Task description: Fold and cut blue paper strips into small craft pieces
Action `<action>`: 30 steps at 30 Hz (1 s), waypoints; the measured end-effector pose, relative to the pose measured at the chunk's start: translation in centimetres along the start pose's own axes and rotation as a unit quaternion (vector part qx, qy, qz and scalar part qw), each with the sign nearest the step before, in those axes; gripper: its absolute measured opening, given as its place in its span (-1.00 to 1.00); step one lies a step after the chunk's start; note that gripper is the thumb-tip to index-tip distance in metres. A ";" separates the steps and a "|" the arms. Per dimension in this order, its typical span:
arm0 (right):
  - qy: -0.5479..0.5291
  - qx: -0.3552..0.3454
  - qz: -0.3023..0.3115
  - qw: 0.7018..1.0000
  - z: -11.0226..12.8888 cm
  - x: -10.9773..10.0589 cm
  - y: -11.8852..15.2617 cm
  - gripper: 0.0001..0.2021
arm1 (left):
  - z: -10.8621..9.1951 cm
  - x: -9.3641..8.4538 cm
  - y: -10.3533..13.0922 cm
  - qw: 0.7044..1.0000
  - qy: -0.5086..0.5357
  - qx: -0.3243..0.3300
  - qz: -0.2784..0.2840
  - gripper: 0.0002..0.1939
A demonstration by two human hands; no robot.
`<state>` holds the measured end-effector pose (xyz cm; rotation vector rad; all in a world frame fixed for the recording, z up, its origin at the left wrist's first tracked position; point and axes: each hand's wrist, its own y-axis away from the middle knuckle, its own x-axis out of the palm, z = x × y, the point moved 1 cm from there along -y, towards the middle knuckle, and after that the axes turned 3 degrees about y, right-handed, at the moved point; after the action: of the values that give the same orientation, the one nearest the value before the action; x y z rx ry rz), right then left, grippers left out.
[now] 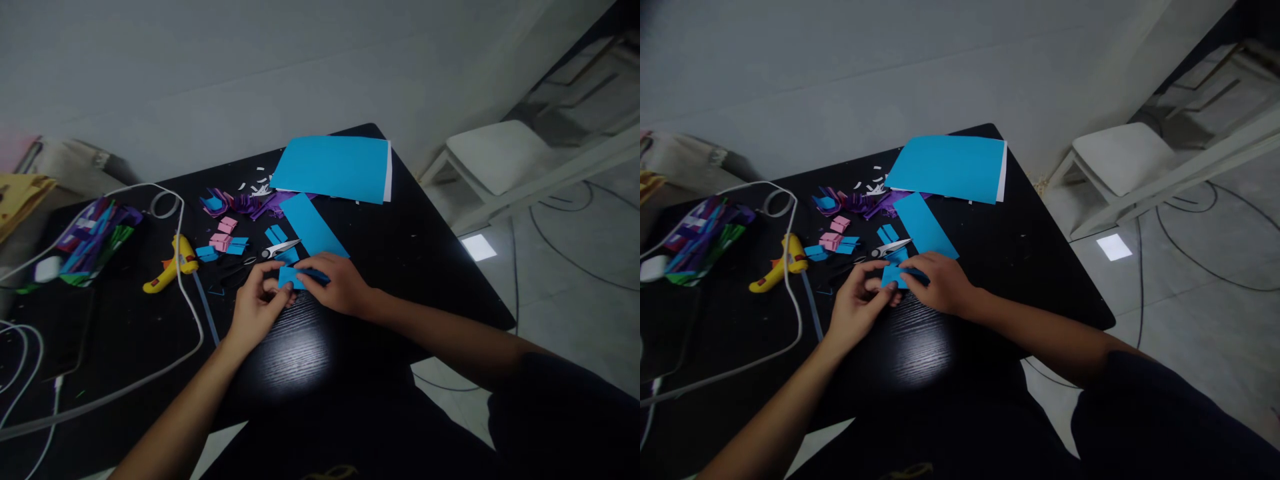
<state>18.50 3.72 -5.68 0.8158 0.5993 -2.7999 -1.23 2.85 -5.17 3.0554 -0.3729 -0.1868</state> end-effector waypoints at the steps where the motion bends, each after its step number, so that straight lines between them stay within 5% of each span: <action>1: 0.017 -0.010 0.002 1.000 0.0 0.0 0.0 -0.84 | 0.1 0.0 0.0 1.000 -0.004 0.001 0.002 -0.56; 5: 0.041 -0.026 0.012 0.999 0.0 0.0 0.1 -0.87 | 0.2 -0.1 0.1 1.000 -0.019 0.006 0.001 -0.58; 16: -0.049 0.069 0.065 0.994 0.6 -0.4 -0.1 -0.81 | 0.0 -0.5 -0.2 0.992 -0.110 0.060 -0.029 -0.72; 30: -0.284 0.144 0.076 0.945 0.1 0.1 -0.5 -0.82 | -1.1 -0.8 -0.8 1.000 -0.020 -0.007 0.008 -0.68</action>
<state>18.25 4.13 -5.50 0.0535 0.0310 -2.8057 -1.64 3.90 -4.10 3.0371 -0.3962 -0.2502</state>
